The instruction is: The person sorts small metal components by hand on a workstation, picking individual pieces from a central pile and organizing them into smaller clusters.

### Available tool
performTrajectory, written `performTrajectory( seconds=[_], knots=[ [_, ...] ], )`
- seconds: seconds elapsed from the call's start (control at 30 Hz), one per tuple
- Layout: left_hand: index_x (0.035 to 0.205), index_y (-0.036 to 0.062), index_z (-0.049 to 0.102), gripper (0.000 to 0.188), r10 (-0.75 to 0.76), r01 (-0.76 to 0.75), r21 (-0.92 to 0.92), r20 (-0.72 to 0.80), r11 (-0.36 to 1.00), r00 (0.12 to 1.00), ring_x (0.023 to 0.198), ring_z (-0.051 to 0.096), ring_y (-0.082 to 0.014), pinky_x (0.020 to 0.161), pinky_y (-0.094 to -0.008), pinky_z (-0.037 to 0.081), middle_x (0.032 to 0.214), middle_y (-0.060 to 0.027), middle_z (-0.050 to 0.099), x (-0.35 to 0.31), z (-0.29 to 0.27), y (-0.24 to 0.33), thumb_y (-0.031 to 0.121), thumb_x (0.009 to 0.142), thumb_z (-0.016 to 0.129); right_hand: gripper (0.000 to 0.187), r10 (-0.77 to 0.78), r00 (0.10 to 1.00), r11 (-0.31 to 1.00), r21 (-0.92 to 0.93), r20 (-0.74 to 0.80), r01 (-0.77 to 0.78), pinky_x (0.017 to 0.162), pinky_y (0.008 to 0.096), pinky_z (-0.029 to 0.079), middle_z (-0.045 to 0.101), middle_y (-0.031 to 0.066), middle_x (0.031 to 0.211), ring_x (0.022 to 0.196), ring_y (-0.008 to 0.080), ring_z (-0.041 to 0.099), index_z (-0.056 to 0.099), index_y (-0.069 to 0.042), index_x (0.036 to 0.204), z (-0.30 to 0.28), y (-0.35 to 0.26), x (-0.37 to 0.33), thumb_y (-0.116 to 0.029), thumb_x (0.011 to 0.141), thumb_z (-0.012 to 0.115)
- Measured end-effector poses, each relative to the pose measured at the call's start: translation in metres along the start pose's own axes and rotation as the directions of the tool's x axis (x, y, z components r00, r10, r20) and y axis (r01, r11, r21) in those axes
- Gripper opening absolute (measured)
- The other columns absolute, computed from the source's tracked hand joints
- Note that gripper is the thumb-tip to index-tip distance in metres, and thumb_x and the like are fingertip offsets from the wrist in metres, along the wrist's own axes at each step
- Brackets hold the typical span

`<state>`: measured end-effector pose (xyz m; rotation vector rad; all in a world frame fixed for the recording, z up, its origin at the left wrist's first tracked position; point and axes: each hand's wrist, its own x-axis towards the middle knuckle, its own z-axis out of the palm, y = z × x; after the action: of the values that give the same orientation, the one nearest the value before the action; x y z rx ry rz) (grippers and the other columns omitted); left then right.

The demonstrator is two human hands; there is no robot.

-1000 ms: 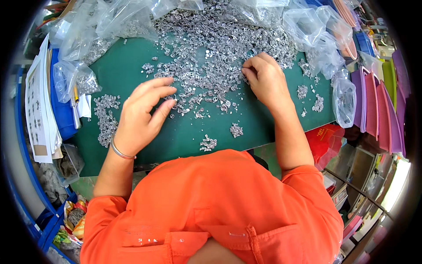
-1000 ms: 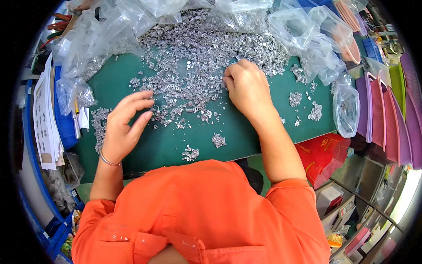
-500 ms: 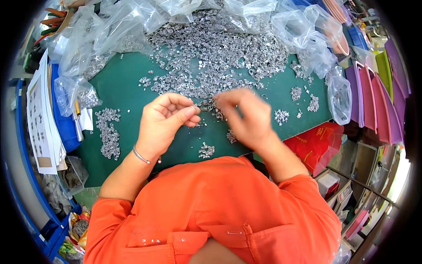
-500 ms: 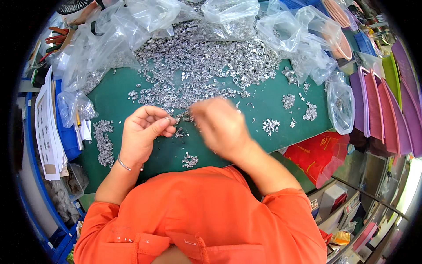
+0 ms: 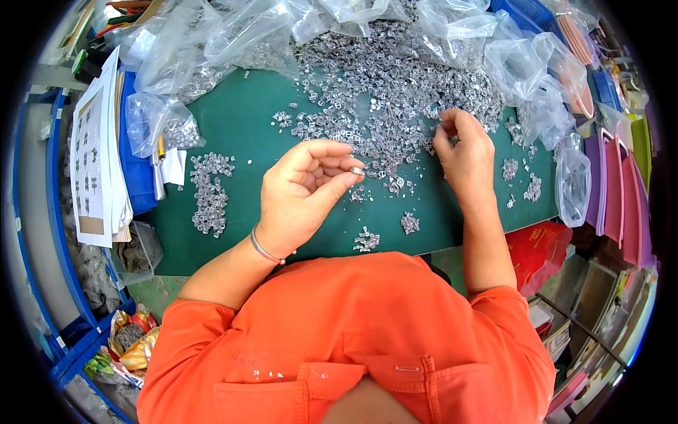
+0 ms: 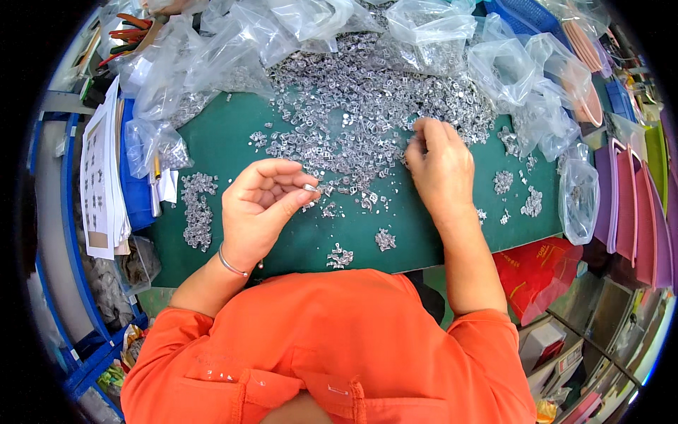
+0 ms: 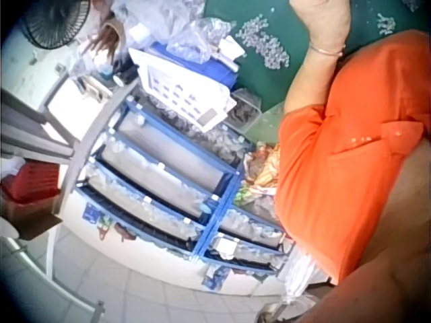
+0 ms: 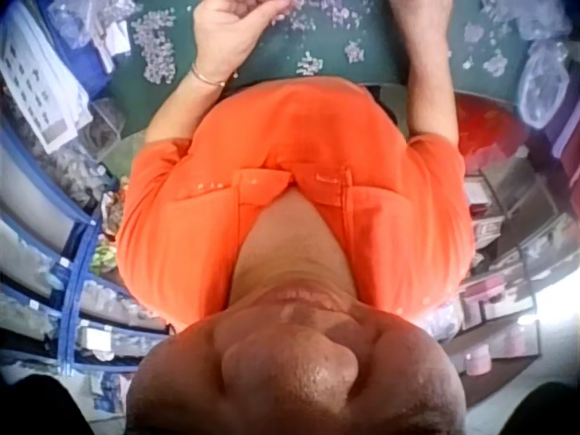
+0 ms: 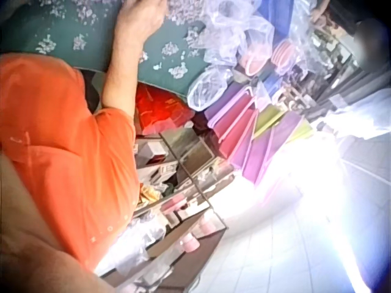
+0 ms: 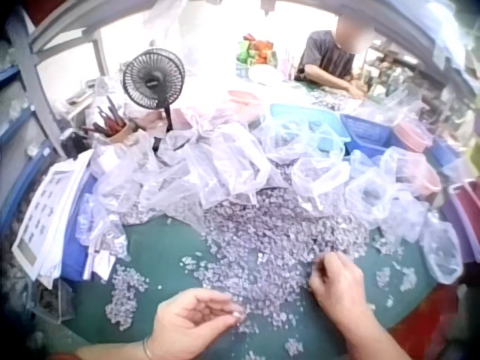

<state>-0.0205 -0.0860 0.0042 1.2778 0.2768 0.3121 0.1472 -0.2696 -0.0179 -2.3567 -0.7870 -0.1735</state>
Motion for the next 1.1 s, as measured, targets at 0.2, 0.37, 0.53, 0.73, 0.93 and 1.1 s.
performTrajectory(
  seconds=[0.2,0.37,0.53,0.73,0.93,1.1],
  knots=[
    [0.097,-0.0041,0.066,0.015,0.084,-0.099,0.188,0.086,0.977,0.993,0.094,0.065,-0.0164,0.081,-0.0278,0.056,0.104,-0.0113,0.063,-0.002,-0.002,-0.004,-0.012,0.084,0.064,0.022,-0.264,0.957,0.779,0.611,0.118,0.140,0.060,0.0261,0.051,0.066,0.0084,0.090,0.075,0.0152,0.063,0.062,-0.002,0.093,0.004,-0.059,-0.020,0.009,0.074,0.068],
    [0.098,-0.0029,0.067,0.016,0.106,-0.110,0.092,0.054,0.990,0.993,0.093,0.063,-0.0131,0.078,-0.0246,0.057,0.105,-0.0077,0.059,-0.004,-0.002,-0.006,-0.009,0.084,0.066,0.019,-0.150,0.986,0.587,0.809,0.068,0.034,0.066,0.0256,0.052,0.067,0.0076,0.092,0.077,0.0139,0.063,0.063,-0.001,0.094,0.021,-0.072,-0.034,0.008,0.078,0.068],
    [0.104,-0.0043,0.066,0.018,0.081,-0.082,0.052,0.011,0.995,0.997,0.093,0.064,-0.0136,0.078,-0.0246,0.056,0.104,-0.0080,0.059,-0.007,-0.005,-0.008,-0.008,0.086,0.066,0.019,-0.122,0.992,0.609,0.792,0.036,0.046,0.068,0.0248,0.055,0.069,0.0093,0.092,0.077,0.0134,0.066,0.063,0.000,0.095,0.022,-0.074,-0.039,0.007,0.080,0.071],
    [0.109,-0.0056,0.065,0.020,-0.071,0.072,-0.054,0.013,0.996,0.997,0.090,0.067,-0.0169,0.079,-0.0280,0.058,0.101,-0.0093,0.064,-0.008,-0.006,-0.009,-0.005,0.089,0.063,0.020,-0.181,0.983,0.564,0.818,-0.009,0.112,0.066,0.0264,0.055,0.070,0.0111,0.091,0.077,0.0155,0.067,0.062,0.000,0.094,0.024,-0.074,-0.039,0.008,0.079,0.072],
    [0.109,-0.0066,0.064,0.020,-0.198,0.208,-0.236,0.065,0.949,0.978,0.092,0.068,-0.0179,0.080,-0.0293,0.058,0.102,-0.0129,0.068,-0.007,-0.012,-0.006,-0.005,0.088,0.065,0.022,-0.491,0.859,0.681,0.551,-0.146,0.483,0.067,0.0292,0.053,0.069,0.0109,0.090,0.078,0.0217,0.067,0.061,-0.002,0.091,0.022,-0.068,-0.028,0.010,0.076,0.071],
    [0.106,-0.0055,0.065,0.019,-0.072,0.080,-0.158,0.056,0.984,0.996,0.094,0.067,-0.0169,0.081,-0.0276,0.056,0.101,-0.0124,0.069,-0.004,-0.014,-0.012,-0.006,0.087,0.066,0.022,-0.287,0.954,0.674,0.689,-0.089,0.267,0.067,0.0282,0.053,0.067,0.0103,0.091,0.080,0.0214,0.066,0.061,-0.002,0.091,0.024,-0.073,-0.035,0.009,0.076,0.072]
  ],
)
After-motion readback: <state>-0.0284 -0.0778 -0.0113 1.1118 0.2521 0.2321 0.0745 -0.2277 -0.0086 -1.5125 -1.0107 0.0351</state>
